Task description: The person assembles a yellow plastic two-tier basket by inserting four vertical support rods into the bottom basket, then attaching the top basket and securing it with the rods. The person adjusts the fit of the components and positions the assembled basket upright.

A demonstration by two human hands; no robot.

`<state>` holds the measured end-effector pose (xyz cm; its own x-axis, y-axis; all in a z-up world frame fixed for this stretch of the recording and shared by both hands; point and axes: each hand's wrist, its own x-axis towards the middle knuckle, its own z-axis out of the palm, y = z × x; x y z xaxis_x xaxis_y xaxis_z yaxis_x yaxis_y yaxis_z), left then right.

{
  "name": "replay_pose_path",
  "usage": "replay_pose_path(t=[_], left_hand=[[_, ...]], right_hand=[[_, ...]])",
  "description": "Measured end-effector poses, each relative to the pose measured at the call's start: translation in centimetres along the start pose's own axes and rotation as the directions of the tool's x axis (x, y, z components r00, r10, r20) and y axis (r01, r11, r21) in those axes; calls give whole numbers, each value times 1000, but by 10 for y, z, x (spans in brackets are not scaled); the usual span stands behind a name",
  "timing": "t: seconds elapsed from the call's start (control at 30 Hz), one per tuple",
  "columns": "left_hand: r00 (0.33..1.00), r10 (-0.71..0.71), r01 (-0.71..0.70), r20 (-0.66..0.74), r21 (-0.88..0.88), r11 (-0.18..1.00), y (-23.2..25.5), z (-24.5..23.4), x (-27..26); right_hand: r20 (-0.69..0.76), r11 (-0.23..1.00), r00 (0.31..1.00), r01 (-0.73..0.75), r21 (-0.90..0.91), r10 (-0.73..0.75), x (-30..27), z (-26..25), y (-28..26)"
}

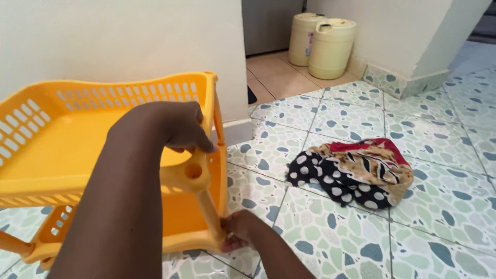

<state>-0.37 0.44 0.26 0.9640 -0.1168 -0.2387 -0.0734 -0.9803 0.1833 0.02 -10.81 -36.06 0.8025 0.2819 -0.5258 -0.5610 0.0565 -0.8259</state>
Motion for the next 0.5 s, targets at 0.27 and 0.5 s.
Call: replay_pose_path(t=[0.27, 0.5], left_hand=[[1000, 16, -15, 17, -54, 998, -19, 3, -7], [991, -67, 63, -113, -41, 997, -11, 23, -4]], right_hand=[[-288, 836, 957, -124, -535, -42, -30, 41, -39], [-189, 889, 970, -218, -402, 152, 5, 41, -12]])
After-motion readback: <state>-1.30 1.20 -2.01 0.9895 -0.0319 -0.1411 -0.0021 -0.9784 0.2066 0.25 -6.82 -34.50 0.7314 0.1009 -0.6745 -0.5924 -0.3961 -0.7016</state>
